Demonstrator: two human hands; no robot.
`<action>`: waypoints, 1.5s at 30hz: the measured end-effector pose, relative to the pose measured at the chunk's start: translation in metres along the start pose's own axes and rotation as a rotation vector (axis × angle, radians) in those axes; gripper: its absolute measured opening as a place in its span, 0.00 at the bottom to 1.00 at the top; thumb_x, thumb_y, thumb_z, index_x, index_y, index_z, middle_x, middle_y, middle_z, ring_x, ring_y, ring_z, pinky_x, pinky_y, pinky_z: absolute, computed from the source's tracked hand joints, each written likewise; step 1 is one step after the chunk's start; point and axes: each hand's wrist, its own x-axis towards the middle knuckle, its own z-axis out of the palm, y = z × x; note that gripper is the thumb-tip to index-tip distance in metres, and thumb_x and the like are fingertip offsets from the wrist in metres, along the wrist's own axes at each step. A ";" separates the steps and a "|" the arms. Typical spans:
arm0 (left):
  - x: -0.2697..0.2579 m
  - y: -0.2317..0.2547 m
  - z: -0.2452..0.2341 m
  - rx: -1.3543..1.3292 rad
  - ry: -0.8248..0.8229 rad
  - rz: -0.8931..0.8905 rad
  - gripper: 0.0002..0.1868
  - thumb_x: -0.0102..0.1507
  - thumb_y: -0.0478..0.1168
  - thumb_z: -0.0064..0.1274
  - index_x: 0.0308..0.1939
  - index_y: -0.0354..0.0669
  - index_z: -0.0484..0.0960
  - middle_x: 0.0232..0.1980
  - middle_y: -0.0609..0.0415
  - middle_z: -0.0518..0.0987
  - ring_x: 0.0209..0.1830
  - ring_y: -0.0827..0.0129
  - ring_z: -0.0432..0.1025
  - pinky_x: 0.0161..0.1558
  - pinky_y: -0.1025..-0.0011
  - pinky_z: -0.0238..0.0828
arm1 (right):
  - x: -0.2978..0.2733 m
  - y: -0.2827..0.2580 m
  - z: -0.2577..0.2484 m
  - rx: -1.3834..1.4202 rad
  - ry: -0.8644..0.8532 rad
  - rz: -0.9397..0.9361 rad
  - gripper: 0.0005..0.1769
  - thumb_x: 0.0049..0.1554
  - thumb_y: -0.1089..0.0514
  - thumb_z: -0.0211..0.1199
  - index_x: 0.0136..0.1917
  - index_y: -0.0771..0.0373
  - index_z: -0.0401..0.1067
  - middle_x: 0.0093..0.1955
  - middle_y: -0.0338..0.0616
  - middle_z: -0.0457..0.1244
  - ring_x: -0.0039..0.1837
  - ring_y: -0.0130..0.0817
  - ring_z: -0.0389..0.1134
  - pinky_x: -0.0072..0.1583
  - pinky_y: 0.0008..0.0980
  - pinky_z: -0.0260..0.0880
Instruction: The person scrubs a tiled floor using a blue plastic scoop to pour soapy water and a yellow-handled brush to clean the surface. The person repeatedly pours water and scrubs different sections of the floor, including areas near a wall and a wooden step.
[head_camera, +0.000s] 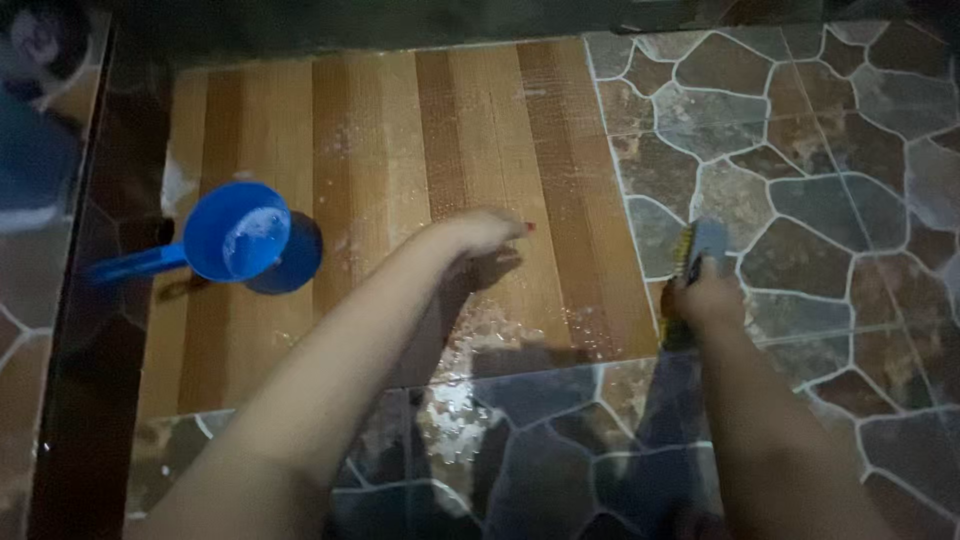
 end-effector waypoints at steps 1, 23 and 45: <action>-0.001 -0.006 -0.002 0.085 0.082 -0.012 0.24 0.68 0.55 0.47 0.59 0.45 0.82 0.51 0.51 0.83 0.49 0.64 0.78 0.51 0.60 0.76 | 0.012 0.005 0.004 -0.010 0.023 -0.005 0.37 0.57 0.41 0.64 0.75 0.55 0.64 0.68 0.70 0.61 0.69 0.68 0.62 0.68 0.56 0.63; -0.096 -0.176 -0.023 0.414 0.707 -0.405 0.23 0.60 0.48 0.52 0.59 0.51 0.81 0.61 0.40 0.78 0.61 0.44 0.73 0.62 0.50 0.69 | -0.176 -0.304 0.111 0.074 -0.161 -1.117 0.32 0.57 0.41 0.62 0.68 0.61 0.69 0.63 0.66 0.63 0.64 0.63 0.65 0.62 0.60 0.63; -0.104 -0.337 0.020 0.531 0.727 -0.135 0.39 0.67 0.62 0.41 0.80 0.63 0.53 0.85 0.49 0.40 0.82 0.32 0.32 0.77 0.42 0.31 | -0.101 0.080 0.017 -0.001 -0.038 0.222 0.41 0.52 0.42 0.68 0.75 0.58 0.66 0.70 0.63 0.62 0.71 0.61 0.63 0.69 0.55 0.62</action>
